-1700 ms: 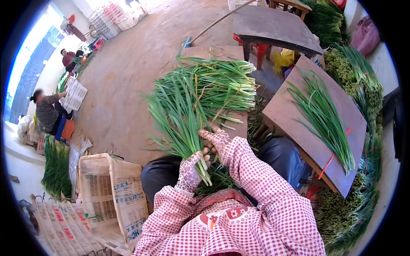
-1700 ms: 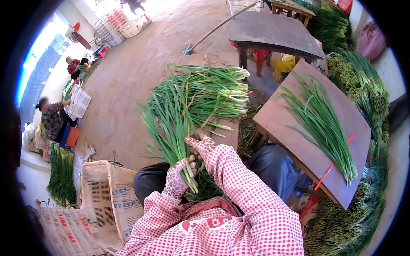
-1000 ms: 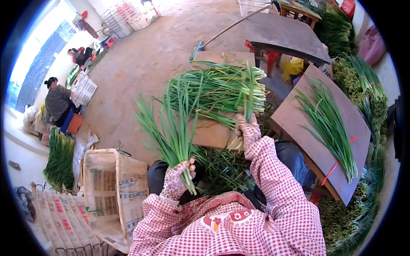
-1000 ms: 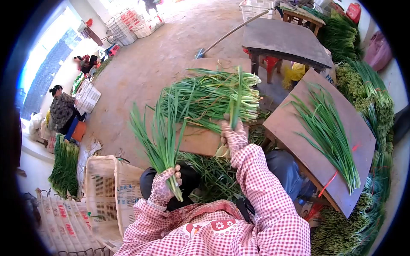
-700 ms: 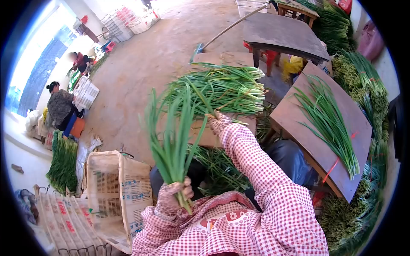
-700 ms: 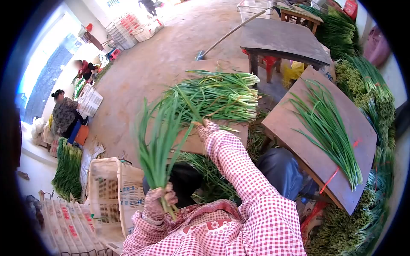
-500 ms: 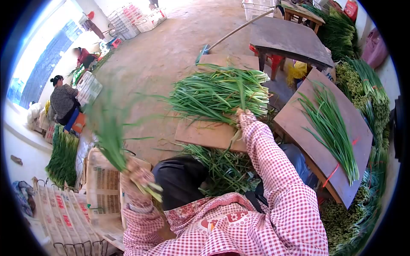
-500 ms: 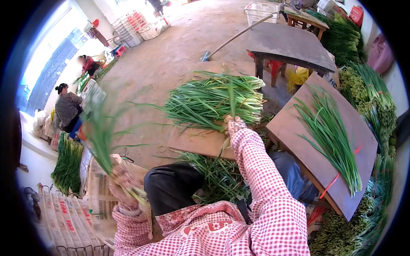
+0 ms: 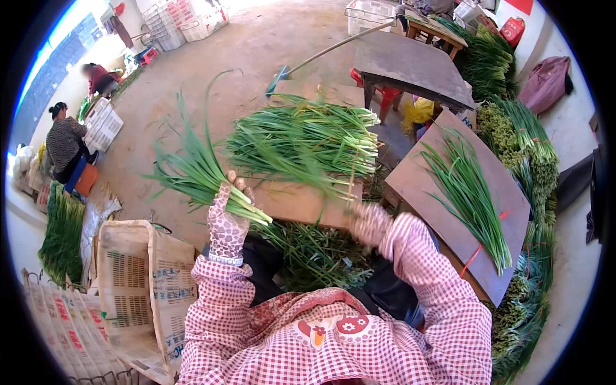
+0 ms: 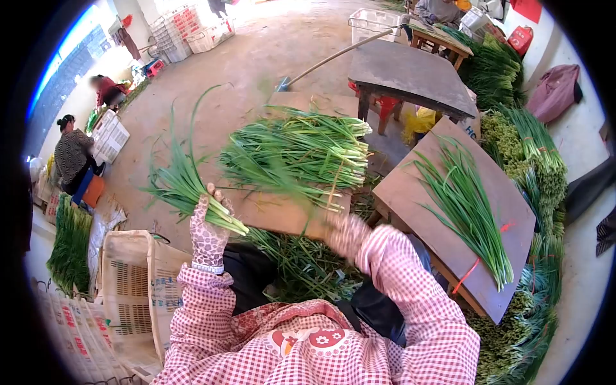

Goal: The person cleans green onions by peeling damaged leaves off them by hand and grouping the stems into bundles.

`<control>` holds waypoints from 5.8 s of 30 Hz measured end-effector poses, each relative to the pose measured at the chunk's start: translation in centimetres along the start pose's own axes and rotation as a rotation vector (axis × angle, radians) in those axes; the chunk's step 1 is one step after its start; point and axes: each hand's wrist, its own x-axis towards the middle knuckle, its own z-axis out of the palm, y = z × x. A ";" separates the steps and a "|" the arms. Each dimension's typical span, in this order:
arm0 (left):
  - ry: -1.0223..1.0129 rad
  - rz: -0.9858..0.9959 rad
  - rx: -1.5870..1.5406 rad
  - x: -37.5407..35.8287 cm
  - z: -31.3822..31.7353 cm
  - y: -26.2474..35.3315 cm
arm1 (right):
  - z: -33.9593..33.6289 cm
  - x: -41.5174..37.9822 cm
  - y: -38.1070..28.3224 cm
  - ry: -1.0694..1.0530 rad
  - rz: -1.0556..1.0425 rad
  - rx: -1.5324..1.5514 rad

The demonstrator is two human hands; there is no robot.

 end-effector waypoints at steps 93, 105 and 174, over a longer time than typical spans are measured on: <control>0.203 -0.230 -0.224 -1.8 -2.4 -9.0 | 1.4 14.0 -2.2 0.320 -0.421 -1.639; 0.070 -0.213 -0.244 -2.5 -2.1 -7.7 | -3.3 6.9 -4.7 0.268 -0.026 -0.913; 0.394 -0.348 0.033 -2.4 -3.3 -8.3 | 6.9 6.5 7.8 0.230 -0.165 0.396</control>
